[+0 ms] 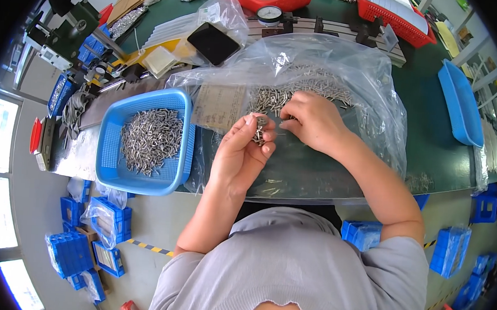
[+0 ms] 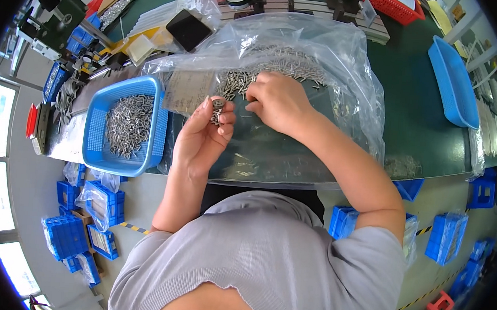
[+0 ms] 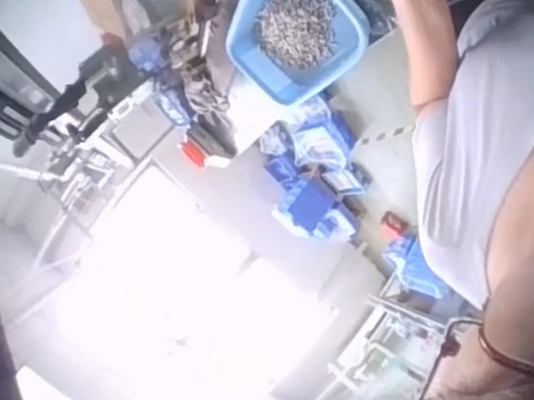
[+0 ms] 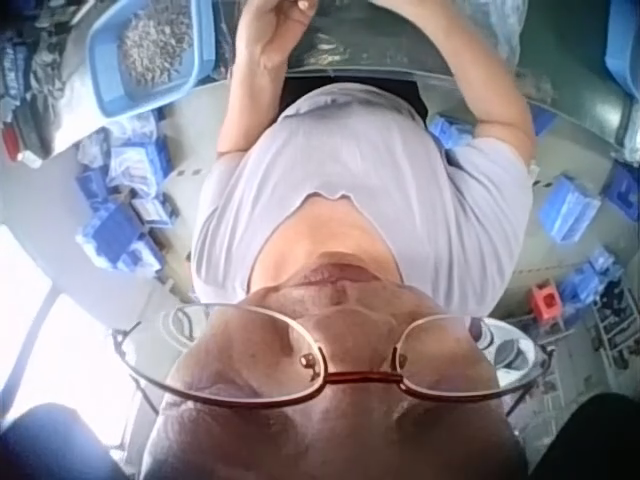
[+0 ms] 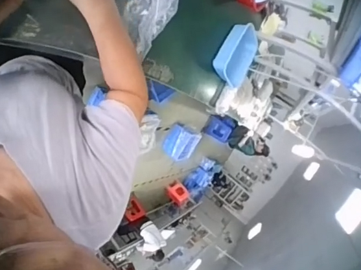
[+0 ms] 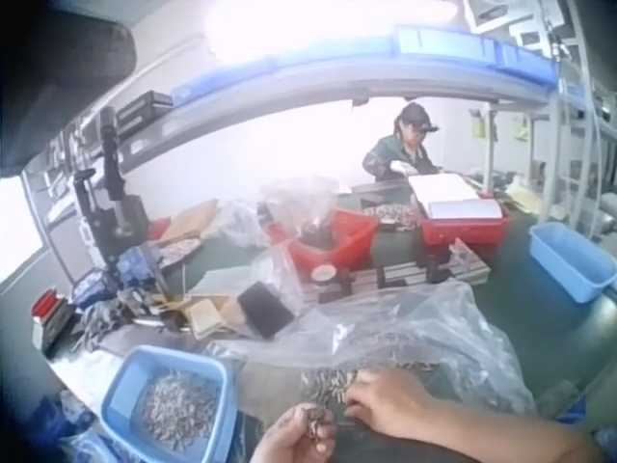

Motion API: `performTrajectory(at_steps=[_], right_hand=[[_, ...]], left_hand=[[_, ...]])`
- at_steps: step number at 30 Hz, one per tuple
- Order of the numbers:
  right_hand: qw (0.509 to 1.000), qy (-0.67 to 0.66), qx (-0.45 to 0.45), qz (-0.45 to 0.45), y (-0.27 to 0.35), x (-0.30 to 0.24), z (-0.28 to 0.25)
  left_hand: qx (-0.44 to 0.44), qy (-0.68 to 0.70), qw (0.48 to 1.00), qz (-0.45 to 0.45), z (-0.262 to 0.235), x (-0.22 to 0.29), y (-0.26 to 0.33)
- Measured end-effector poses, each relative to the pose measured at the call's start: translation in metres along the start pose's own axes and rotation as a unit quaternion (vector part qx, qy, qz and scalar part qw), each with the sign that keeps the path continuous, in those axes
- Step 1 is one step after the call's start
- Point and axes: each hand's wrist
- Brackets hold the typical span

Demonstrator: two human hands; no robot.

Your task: Assembling small metal washers and pins at a workbench.

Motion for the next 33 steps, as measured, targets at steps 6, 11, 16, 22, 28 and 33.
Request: performTrajectory(at_steps=[6,11,16,22,28,33], right_hand=[[1.0,0.008,0.014,0.007,-0.003,0.003,0.003],[0.911,-0.403,-0.011,0.087,0.007,-0.001,-0.018],[0.774,-0.628,-0.069,0.037,0.009,-0.006,-0.011],[0.787,-0.615,-0.054,0.009,0.009,-0.007,-0.006],[0.863,-0.502,-0.047,-0.007,0.009,-0.012,-0.006],[0.94,-0.333,0.013,-0.068,0.009,-0.013,-0.006]], left_hand=[[-0.033,0.019,0.998,-0.04,-0.017,-0.01,-0.015],[-0.021,0.012,0.997,-0.068,-0.017,-0.015,-0.011],[-0.009,-0.003,0.997,-0.082,-0.015,-0.015,-0.009],[0.015,-0.015,0.996,-0.091,-0.012,-0.015,-0.009],[0.011,-0.027,0.995,-0.095,-0.013,-0.015,-0.007],[0.001,-0.029,0.994,-0.107,-0.01,-0.015,-0.008]])
Point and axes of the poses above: each hand's wrist, its own y-axis away from the middle knuckle, its own z-axis out of the palm, x = y × z, and after that the axes turned 15 degrees about -x, right-handed
